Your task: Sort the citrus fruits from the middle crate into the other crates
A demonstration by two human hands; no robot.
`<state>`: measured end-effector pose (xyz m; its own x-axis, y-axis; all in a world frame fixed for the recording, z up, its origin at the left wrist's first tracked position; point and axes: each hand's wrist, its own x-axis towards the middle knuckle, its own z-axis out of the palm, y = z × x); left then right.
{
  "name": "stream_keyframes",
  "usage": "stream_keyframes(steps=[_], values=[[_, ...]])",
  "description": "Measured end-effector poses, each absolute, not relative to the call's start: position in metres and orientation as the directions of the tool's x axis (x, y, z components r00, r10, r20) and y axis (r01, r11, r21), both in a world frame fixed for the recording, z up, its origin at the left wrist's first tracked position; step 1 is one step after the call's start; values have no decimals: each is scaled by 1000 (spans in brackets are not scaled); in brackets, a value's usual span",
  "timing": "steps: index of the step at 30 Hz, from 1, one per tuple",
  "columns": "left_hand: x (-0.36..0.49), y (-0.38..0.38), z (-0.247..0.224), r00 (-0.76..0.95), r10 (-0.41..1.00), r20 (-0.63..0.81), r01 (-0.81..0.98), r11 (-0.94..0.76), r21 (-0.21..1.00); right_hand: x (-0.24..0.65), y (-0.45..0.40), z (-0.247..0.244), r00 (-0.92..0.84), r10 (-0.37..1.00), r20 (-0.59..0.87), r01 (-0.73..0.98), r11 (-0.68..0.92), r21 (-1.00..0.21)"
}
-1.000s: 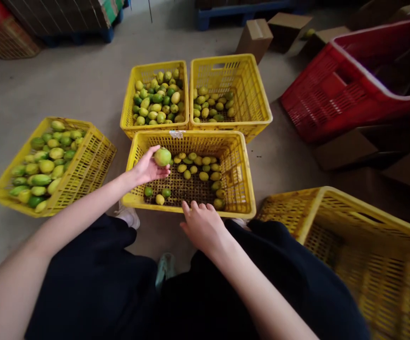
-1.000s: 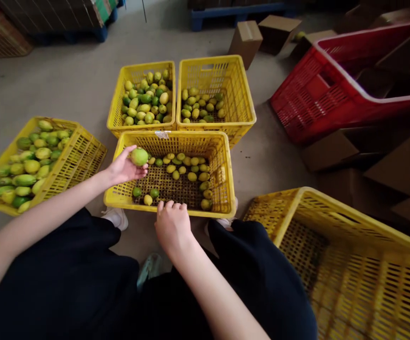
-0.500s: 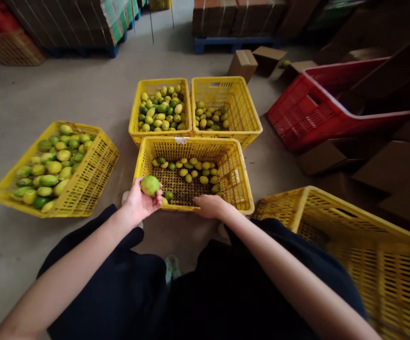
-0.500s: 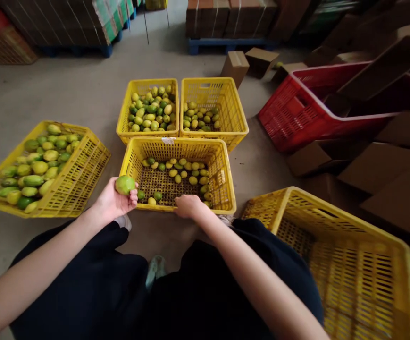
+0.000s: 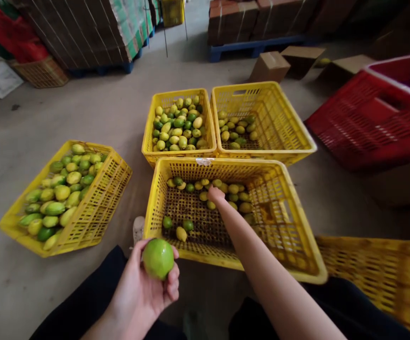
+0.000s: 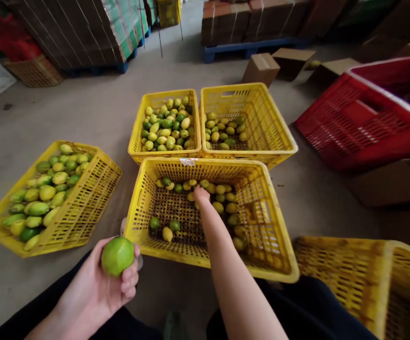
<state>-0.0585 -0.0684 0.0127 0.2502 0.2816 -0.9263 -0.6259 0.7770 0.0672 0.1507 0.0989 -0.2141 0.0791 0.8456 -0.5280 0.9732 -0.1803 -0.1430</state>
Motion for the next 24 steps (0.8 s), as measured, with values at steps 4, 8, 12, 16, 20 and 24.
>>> stream_keyframes(steps=[4,8,12,16,20,24], values=[[-67,-56,11,197,263,-944,-686,725,59,148,116,-242,179,826,-534,944,-296,-142],[-75,-56,5,230,222,-948,-676,737,9,146,126,-267,251,838,-484,923,-359,-142],[-81,-62,-3,274,227,-935,-651,759,-7,148,129,-284,279,853,-441,908,-384,-168],[-75,-61,2,259,220,-940,-650,760,-1,152,133,-290,272,855,-442,887,-401,-228],[-66,-53,15,224,320,-921,-648,754,105,154,126,-283,255,854,-453,841,-427,-333],[-65,-45,27,239,412,-879,-633,753,181,155,106,-260,284,840,-462,746,-496,-443]])
